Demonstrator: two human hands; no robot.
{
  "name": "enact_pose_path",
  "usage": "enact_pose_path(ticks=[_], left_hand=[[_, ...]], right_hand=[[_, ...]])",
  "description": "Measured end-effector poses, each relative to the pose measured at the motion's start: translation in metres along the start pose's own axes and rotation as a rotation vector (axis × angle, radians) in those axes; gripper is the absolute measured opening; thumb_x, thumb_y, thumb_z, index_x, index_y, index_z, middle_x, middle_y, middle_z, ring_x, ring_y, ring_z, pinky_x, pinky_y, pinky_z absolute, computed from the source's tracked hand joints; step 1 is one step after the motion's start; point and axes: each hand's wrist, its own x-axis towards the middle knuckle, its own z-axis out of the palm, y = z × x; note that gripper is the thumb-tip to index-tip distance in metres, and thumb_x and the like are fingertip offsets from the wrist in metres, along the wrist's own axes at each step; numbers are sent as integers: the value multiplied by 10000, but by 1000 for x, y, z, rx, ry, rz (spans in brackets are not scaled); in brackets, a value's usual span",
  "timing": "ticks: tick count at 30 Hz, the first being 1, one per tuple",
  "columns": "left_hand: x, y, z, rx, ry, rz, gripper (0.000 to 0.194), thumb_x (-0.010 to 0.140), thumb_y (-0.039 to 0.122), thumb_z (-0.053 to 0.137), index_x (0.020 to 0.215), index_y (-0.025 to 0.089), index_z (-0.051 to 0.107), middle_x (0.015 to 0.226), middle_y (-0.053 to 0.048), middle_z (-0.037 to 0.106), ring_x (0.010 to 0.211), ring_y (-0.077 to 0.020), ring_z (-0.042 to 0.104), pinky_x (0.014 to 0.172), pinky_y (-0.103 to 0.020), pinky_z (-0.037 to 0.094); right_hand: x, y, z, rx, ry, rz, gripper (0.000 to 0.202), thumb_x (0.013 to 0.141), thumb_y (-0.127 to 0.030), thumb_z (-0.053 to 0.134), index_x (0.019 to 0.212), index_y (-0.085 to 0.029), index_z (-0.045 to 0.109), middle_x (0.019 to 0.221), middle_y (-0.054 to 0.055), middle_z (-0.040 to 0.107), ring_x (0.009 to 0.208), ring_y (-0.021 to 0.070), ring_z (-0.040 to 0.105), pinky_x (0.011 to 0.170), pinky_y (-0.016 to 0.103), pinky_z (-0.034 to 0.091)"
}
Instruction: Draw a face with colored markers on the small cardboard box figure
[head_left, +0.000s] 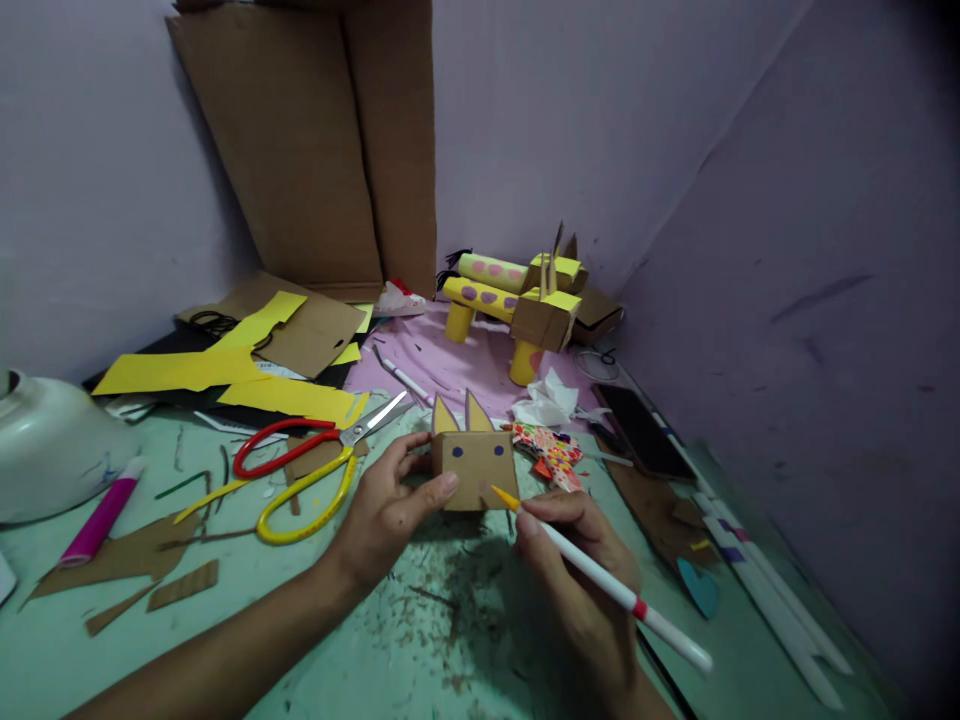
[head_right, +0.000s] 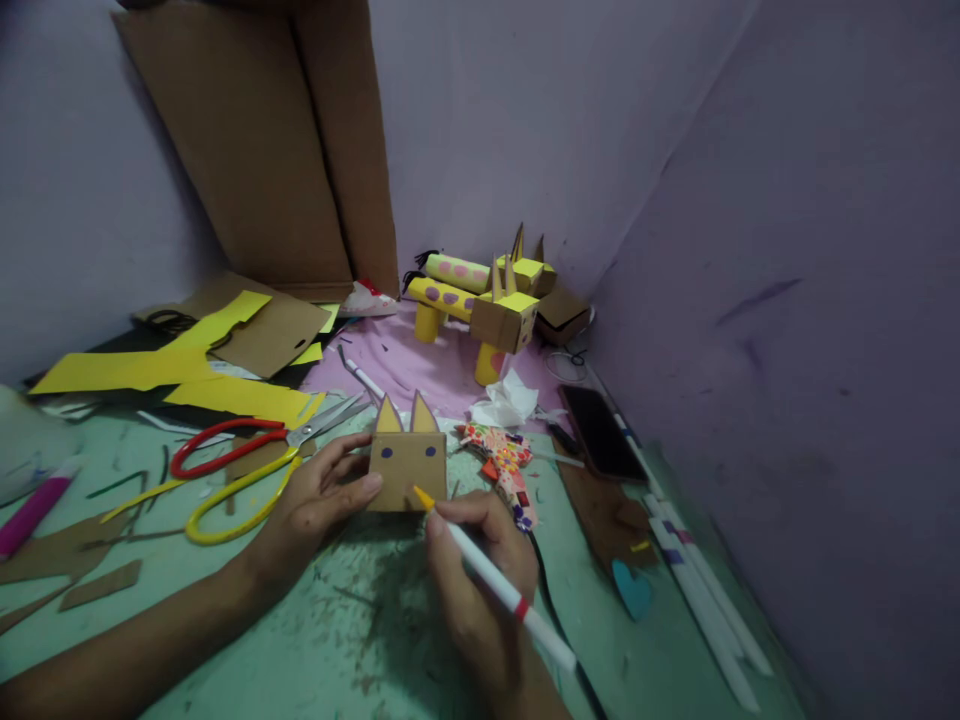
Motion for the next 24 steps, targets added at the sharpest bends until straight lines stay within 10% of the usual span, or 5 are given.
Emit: enact_pose_path(ticks=[24], left_hand=[[-4,2,0,-18,-47,5,784,687,443,859,1289,139,459,1244,-177,658,1118,-343,667,859,-362,563]], right_hand=[[3,6,-6,-233,-133,-298,85,895,-203,634,819,-238,649,595,-58,640,441,81,563,420,151,422]])
